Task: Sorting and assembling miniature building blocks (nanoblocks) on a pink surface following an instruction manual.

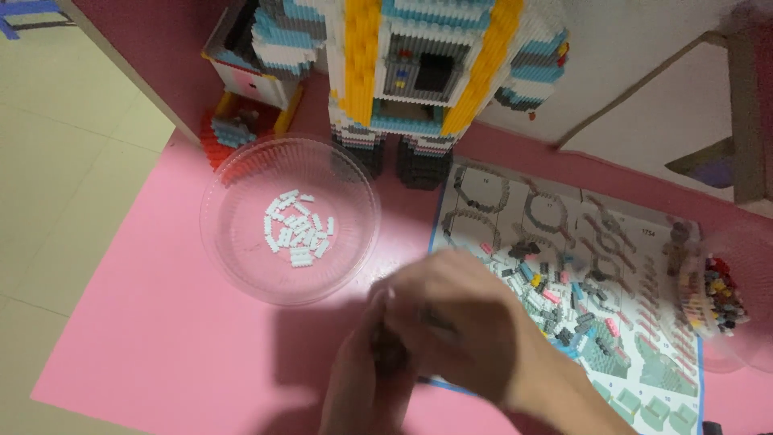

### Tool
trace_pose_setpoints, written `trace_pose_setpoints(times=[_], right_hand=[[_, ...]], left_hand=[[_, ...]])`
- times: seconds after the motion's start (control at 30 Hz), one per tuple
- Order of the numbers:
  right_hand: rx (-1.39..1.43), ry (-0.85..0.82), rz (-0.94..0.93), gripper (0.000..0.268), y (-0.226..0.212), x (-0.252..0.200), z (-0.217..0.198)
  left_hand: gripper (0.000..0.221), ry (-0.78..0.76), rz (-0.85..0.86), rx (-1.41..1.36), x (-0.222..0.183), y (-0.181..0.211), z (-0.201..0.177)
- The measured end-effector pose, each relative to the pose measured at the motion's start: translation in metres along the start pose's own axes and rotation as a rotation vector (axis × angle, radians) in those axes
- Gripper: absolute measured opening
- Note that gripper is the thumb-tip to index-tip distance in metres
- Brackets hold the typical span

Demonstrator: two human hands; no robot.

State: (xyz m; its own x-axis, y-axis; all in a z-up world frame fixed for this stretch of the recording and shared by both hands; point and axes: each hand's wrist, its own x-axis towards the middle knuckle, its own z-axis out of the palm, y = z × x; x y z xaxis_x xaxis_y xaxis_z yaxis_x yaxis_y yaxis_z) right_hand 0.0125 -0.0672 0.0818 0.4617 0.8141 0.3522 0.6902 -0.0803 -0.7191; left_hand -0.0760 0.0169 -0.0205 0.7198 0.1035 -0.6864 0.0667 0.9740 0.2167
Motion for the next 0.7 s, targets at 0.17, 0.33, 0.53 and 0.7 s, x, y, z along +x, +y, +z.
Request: trace_pose_setpoints(times=[0.17, 0.33, 0.53, 0.7], right_hand=[[-0.402, -0.088, -0.17, 0.022, 0.044, 0.048, 0.021], [-0.663, -0.389, -0.17, 0.018, 0.074, 0.093, 0.074], [-0.508, -0.35, -0.213, 0.018, 0.091, 0.099, 0.068], [-0.284, -0.407, -0.068, 0.03, 0.076, 0.1, 0.04]], left_hand=[[0.043, -0.047, -0.012, -0.025, 0.006, -0.006, -0.024], [0.038, -0.196, -0.147, -0.177, 0.014, -0.019, -0.051], [0.052, -0.174, -0.335, -0.093, 0.007, 0.002, -0.046], [0.052, -0.308, -0.401, -0.065, 0.009, 0.013, -0.045]])
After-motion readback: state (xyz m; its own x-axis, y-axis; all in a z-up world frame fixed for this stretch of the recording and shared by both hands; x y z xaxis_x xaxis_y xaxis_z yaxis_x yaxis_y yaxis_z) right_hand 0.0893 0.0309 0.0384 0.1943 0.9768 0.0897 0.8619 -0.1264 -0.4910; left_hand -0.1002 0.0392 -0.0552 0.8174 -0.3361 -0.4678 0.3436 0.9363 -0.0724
